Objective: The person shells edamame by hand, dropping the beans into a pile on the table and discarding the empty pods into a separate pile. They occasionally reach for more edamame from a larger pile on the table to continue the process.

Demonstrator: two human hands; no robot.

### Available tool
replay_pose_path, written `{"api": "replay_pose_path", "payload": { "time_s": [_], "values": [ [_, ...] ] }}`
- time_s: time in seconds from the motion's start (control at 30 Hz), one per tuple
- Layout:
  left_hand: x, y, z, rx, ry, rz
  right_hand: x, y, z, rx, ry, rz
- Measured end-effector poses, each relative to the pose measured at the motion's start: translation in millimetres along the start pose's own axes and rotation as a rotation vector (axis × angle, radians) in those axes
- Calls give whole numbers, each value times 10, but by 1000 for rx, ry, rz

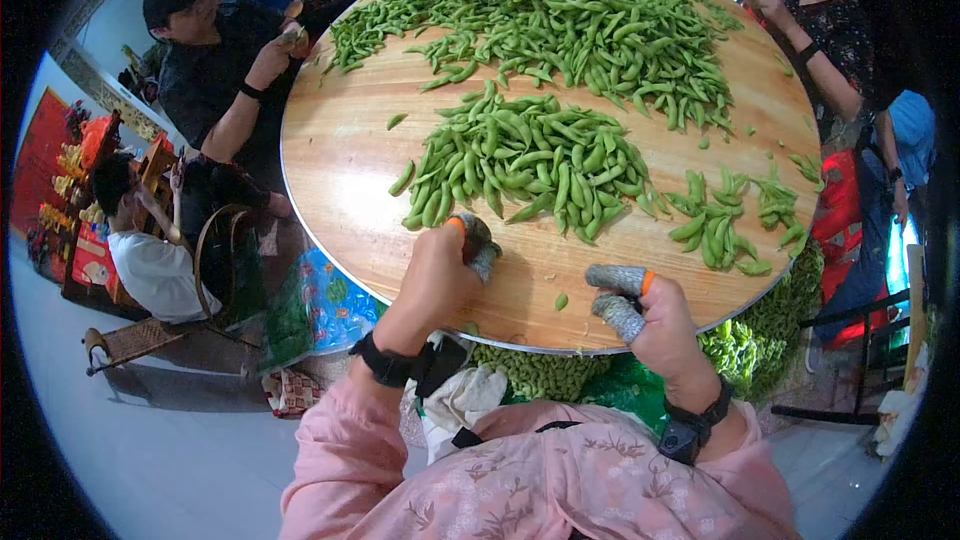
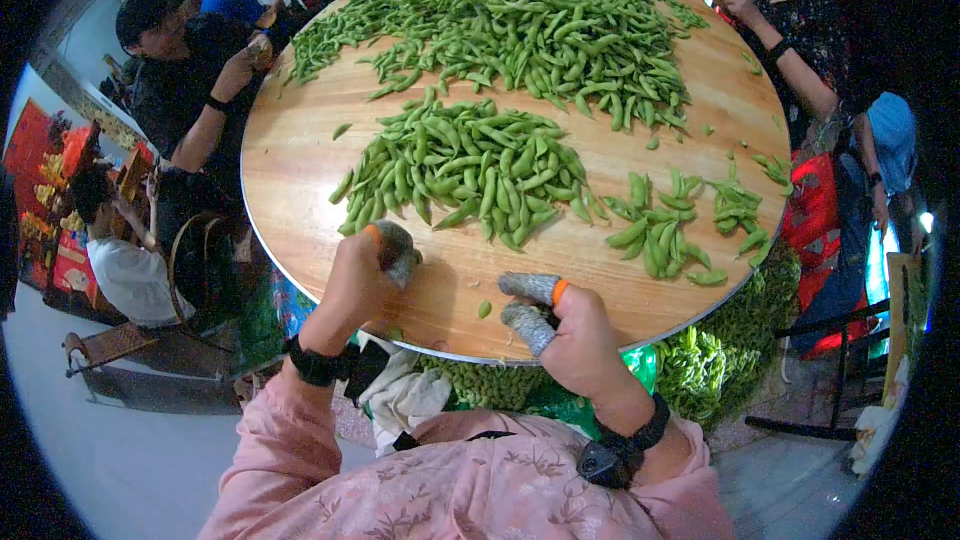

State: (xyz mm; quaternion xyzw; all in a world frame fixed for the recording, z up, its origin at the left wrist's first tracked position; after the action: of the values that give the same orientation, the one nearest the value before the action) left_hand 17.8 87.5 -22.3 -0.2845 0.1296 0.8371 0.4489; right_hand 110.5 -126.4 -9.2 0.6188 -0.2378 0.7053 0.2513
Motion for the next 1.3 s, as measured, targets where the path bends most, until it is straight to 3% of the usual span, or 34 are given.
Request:
{"api": "replay_pose_path", "payload": {
  "time_s": [0.03, 0.07, 0.1, 0.13, 0.17, 0.23, 0.4, 0.53, 0.63, 0.73, 0.8, 0.93, 1.3],
  "values": [
    [-67, 73, 2, 3, 0, -2, -15, -17, -38, 39, -84, -6],
    [-186, 175, 8, 78, 442, 26, 10, -31, -65, 34, -84, -8],
    [-267, 267, -7, 154, 883, 57, 37, -46, -102, 71, -286, -74],
    [-297, 338, -43, 235, 943, 20, 50, -57, -122, 109, -488, -140],
    [-346, 387, -47, 241, 945, 22, 41, -74, -111, 105, -487, -144],
    [-471, 472, -64, 341, 787, -64, 10, -78, -138, 273, -793, -291],
    [-571, 563, -167, 418, 1064, -27, -32, -32, -144, 200, -657, -248],
    [-596, 583, -166, 422, 850, 25, -5, -30, -141, 131, -388, -35],
    [-604, 605, -185, 537, 661, 34, -31, -9, -140, 117, -283, 25],
    [-616, 641, -186, 402, 751, 34, 5, 8, -132, -31, -250, 18],
    [-627, 656, -145, 106, 402, -192, 17, 32, -88, 17, -308, -56],
    [-641, 660, -150, 116, 327, -231, 17, 105, -98, 168, -425, -203],
    [-721, 697, -72, 118, 79, -377, 87, 131, -122, 165, -411, -164]
  ]
}}
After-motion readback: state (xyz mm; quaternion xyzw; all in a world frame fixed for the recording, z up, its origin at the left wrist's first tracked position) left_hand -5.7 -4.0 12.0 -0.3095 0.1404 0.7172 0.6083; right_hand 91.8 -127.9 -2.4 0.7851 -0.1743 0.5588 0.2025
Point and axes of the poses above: each hand's wrist, its own y-axis away from the middle knuckle, its own z-axis out of the back of the hand, x = y × z, the point moved 2 cm from there along -y, towards the middle knuckle, and after that the axes turned 4 degrees about z, right-handed, at the moved point
